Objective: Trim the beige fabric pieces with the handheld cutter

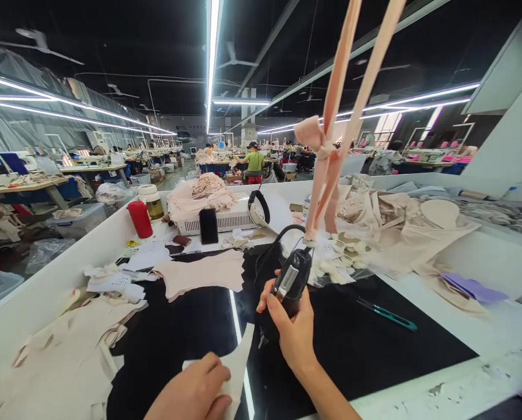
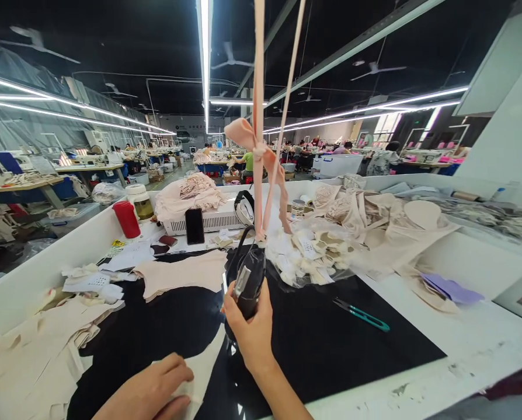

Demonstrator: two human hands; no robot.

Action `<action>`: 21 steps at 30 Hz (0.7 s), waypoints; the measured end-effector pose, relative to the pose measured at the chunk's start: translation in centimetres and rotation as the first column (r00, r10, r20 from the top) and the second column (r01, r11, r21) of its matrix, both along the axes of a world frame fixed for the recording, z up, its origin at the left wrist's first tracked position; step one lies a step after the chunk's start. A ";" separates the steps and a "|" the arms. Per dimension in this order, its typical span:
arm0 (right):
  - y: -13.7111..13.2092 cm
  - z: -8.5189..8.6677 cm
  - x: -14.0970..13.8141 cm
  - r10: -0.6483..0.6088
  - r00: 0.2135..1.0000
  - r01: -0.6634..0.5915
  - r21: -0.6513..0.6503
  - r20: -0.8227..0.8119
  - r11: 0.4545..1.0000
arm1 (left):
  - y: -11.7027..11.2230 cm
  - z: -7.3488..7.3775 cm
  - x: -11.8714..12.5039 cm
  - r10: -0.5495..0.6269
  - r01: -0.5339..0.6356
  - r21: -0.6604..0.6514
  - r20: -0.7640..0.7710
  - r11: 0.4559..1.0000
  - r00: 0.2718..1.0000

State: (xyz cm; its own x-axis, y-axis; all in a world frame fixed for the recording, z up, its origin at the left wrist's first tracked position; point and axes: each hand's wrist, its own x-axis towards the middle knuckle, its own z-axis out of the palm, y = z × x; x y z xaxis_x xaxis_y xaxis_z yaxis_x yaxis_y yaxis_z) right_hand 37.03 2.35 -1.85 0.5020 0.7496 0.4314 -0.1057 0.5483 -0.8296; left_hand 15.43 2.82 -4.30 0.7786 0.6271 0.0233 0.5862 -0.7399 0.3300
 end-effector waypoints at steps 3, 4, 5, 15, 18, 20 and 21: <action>0.3 0.0 -0.4 0.009 1.000 -0.009 0.002 -0.017 1.000 | 2.3 2.2 1.6 -0.026 0.026 -0.128 0.007 0.991 1.000; 0.5 0.1 -0.5 0.009 1.000 -0.009 0.001 -0.022 1.000 | 3.0 2.6 2.1 -0.050 0.051 -0.178 0.010 0.983 0.999; 0.6 0.1 -0.7 0.009 1.000 -0.009 -0.002 -0.028 1.000 | 3.7 2.8 2.6 -0.080 0.079 -0.228 0.006 0.971 0.997; 0.9 0.2 -1.8 0.057 0.997 -0.058 -0.007 -0.052 0.998 | 5.7 2.6 3.1 -0.213 0.154 -0.405 -0.107 0.901 0.971; 0.9 0.2 -2.1 0.073 0.996 -0.073 0.002 -0.047 0.997 | 5.8 2.8 2.9 -0.211 0.152 -0.389 -0.113 0.909 0.971; 1.0 0.2 -2.3 0.079 0.996 -0.079 0.010 -0.045 0.997 | 5.7 3.0 2.9 -0.216 0.152 -0.373 -0.134 0.915 0.967; 1.0 0.3 -2.4 0.084 0.995 -0.083 0.013 -0.047 0.996 | 5.7 3.1 3.0 -0.221 0.156 -0.367 -0.142 0.917 0.965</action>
